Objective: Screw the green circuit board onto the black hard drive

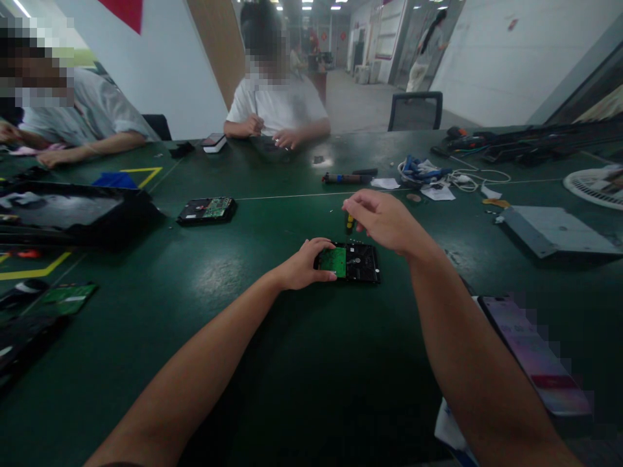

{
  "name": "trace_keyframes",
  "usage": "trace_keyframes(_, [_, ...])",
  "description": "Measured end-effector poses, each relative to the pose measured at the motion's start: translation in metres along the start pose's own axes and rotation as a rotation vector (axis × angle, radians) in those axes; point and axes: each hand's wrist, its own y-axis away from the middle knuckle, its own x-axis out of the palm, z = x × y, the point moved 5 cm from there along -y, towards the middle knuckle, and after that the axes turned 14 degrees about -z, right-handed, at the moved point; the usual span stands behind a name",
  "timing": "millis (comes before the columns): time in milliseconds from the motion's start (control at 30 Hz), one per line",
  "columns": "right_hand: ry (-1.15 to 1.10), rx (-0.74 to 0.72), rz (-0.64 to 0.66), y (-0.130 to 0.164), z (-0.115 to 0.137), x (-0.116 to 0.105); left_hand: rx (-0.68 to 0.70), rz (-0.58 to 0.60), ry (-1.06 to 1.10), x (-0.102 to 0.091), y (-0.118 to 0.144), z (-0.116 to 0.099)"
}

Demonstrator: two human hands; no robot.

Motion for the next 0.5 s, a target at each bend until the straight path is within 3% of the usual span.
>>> trace_keyframes(200, [0.085,0.050,-0.097,-0.0023,-0.0037,-0.0026,0.003,-0.007,0.003,0.0002,-0.0003,0.0005])
trace_keyframes(500, [-0.115,0.027,-0.014,-0.0014,-0.0065,0.0040,0.021,-0.006,0.000,0.0013,0.0002,0.0015])
